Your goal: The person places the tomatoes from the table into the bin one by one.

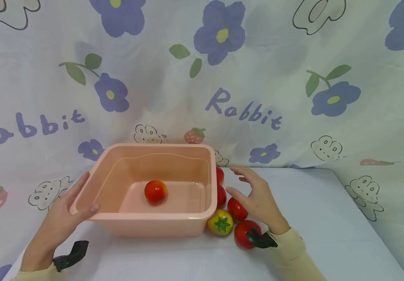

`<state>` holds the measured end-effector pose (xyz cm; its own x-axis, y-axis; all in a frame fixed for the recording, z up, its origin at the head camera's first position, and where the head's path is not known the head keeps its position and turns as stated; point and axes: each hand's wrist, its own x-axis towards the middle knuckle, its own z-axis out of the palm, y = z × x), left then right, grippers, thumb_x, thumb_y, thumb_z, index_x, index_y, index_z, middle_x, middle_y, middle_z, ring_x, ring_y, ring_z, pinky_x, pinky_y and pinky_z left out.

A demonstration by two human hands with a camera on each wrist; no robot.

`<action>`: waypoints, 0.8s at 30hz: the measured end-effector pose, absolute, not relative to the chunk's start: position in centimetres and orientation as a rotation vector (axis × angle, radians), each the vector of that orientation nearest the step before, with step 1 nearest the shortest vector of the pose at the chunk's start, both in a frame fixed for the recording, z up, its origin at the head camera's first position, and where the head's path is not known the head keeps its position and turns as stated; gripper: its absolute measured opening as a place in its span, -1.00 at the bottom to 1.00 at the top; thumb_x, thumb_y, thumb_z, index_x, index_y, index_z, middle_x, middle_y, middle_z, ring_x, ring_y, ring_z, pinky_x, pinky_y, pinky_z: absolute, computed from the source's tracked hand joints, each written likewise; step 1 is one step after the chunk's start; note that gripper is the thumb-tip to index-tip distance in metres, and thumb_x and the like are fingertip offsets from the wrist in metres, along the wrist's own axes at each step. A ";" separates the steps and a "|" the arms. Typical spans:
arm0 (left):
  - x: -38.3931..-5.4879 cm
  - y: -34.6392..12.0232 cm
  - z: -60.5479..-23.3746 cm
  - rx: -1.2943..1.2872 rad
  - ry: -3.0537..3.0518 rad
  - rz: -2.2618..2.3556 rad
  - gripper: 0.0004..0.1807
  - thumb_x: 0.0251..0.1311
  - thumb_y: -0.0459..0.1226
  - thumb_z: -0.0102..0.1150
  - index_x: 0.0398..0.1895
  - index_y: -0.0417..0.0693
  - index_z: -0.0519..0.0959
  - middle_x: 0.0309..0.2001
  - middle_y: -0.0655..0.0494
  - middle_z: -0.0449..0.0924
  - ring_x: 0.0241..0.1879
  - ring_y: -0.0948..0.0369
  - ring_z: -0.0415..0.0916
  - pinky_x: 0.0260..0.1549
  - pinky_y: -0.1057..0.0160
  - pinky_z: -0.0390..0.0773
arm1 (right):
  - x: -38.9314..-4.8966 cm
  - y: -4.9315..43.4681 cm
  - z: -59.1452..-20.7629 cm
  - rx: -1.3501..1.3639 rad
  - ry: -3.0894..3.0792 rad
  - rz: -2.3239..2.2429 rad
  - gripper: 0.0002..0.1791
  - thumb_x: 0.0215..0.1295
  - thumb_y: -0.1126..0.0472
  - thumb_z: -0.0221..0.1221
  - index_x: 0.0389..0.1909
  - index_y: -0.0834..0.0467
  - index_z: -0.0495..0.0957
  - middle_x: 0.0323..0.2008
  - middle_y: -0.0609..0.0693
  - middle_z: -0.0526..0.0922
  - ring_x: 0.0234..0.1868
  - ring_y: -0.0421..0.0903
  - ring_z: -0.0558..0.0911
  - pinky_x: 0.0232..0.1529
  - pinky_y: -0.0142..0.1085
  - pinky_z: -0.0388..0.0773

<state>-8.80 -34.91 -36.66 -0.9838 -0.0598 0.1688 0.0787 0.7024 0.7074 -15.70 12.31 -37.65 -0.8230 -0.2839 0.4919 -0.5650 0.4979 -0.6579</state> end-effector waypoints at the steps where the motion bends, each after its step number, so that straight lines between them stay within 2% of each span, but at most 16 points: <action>1: -8.8 -34.9 -36.7 -0.025 -2.722 -1.148 -0.02 0.27 -0.18 0.29 0.63 0.31 -0.10 0.49 -0.27 0.16 0.00 0.72 0.18 0.02 0.32 0.46 | -15.8 12.5 -37.8 0.712 -2.424 1.239 -0.34 0.14 0.20 0.47 0.29 0.10 0.51 0.25 -0.03 0.57 0.21 -0.03 0.54 0.11 -0.02 0.57; 3: -8.8 -35.0 -36.7 -0.043 -2.709 -1.148 -0.02 0.27 -0.20 0.29 0.63 0.31 -0.07 0.49 -0.27 0.16 0.01 0.71 0.20 -0.12 0.57 0.33 | -16.0 12.9 -38.2 0.709 -2.424 1.242 -0.35 0.15 0.20 0.46 0.28 0.11 0.51 0.25 -0.02 0.57 0.20 -0.02 0.55 0.11 -0.02 0.57; 6: -8.8 -35.0 -36.7 -0.051 -2.702 -1.151 -0.03 0.27 -0.20 0.29 0.63 0.30 -0.07 0.50 -0.25 0.15 0.02 0.72 0.19 -0.13 0.62 0.29 | -16.2 13.6 -38.9 0.688 -2.438 1.251 -0.35 0.16 0.20 0.46 0.29 0.11 0.50 0.25 0.00 0.56 0.20 0.00 0.55 0.10 -0.01 0.57; 8: -8.8 -35.0 -36.7 -0.042 -2.706 -1.173 -0.03 0.28 -0.19 0.28 0.63 0.29 -0.09 0.51 -0.25 0.13 0.02 0.73 0.17 0.07 0.38 0.42 | -16.3 13.9 -39.3 0.675 -2.440 1.269 -0.35 0.16 0.20 0.45 0.29 0.12 0.49 0.25 0.01 0.56 0.19 0.03 0.56 0.09 0.01 0.58; 9: -8.9 -35.0 -36.7 -0.032 -2.714 -1.170 -0.03 0.29 -0.19 0.28 0.63 0.30 -0.09 0.52 -0.23 0.12 0.02 0.73 0.17 0.09 0.30 0.44 | -16.4 14.1 -39.4 0.671 -2.438 1.274 -0.35 0.16 0.21 0.45 0.29 0.13 0.49 0.24 0.03 0.56 0.18 0.04 0.56 0.09 0.02 0.58; 10: -8.9 -35.0 -36.7 -0.023 -2.720 -1.171 -0.03 0.29 -0.18 0.27 0.63 0.31 -0.10 0.52 -0.22 0.12 0.02 0.74 0.16 0.13 0.14 0.46 | -16.4 14.3 -39.6 0.664 -2.436 1.285 -0.34 0.16 0.21 0.45 0.29 0.13 0.48 0.24 0.03 0.57 0.18 0.03 0.56 0.09 0.01 0.58; 13: -8.9 -35.0 -36.7 -0.014 -2.724 -1.183 -0.03 0.30 -0.18 0.26 0.63 0.32 -0.11 0.53 -0.21 0.10 0.02 0.73 0.16 0.16 0.13 0.43 | -16.6 14.9 -40.1 0.661 -2.421 1.313 -0.35 0.17 0.22 0.45 0.30 0.13 0.48 0.24 0.03 0.57 0.17 0.02 0.57 0.08 0.01 0.58; 15: -8.8 -35.1 -36.7 -0.013 -2.727 -1.170 -0.03 0.30 -0.18 0.26 0.63 0.33 -0.11 0.52 -0.21 0.11 0.03 0.71 0.17 0.02 0.44 0.38 | -16.6 15.2 -40.4 0.662 -2.417 1.334 -0.36 0.19 0.22 0.44 0.30 0.13 0.48 0.24 0.06 0.57 0.16 0.00 0.57 0.07 0.00 0.59; 16: -8.8 -35.1 -36.7 -0.014 -2.725 -1.176 -0.03 0.30 -0.19 0.26 0.63 0.34 -0.11 0.53 -0.20 0.11 0.04 0.71 0.17 0.00 0.48 0.36 | -16.6 15.4 -40.6 0.664 -2.417 1.346 -0.36 0.19 0.22 0.44 0.30 0.12 0.48 0.24 0.05 0.56 0.17 0.00 0.57 0.07 0.00 0.59; 18: -8.8 -35.0 -36.7 -0.008 -2.727 -1.184 -0.03 0.30 -0.18 0.26 0.63 0.34 -0.11 0.53 -0.20 0.10 0.04 0.71 0.17 0.06 0.39 0.39 | -16.6 15.6 -40.9 0.668 -2.421 1.372 -0.36 0.20 0.20 0.44 0.30 0.12 0.48 0.24 0.04 0.56 0.17 0.01 0.57 0.06 0.00 0.59; 21: -8.8 -34.9 -36.7 0.003 -2.728 -1.202 -0.02 0.31 -0.18 0.26 0.63 0.34 -0.14 0.54 -0.22 0.08 0.02 0.72 0.16 0.17 -0.12 0.41 | -16.8 16.0 -41.5 0.662 -2.440 1.412 -0.35 0.20 0.17 0.44 0.31 0.13 0.47 0.26 0.03 0.55 0.19 0.04 0.56 0.06 0.03 0.59; 23: -8.9 -34.8 -36.6 0.005 -2.731 -1.197 -0.02 0.30 -0.18 0.26 0.63 0.32 -0.14 0.53 -0.24 0.09 0.01 0.71 0.17 0.11 -0.15 0.46 | -16.9 16.2 -41.9 0.656 -2.463 1.442 -0.34 0.20 0.15 0.43 0.32 0.12 0.46 0.27 0.02 0.54 0.21 0.07 0.54 0.07 0.07 0.57; 24: -8.9 -34.8 -36.6 0.003 -2.731 -1.190 -0.02 0.30 -0.18 0.27 0.63 0.31 -0.13 0.52 -0.25 0.11 0.00 0.71 0.18 0.07 0.02 0.52 | -17.0 16.3 -42.0 0.652 -2.478 1.456 -0.34 0.21 0.14 0.43 0.32 0.10 0.46 0.27 0.02 0.53 0.22 0.08 0.53 0.07 0.10 0.56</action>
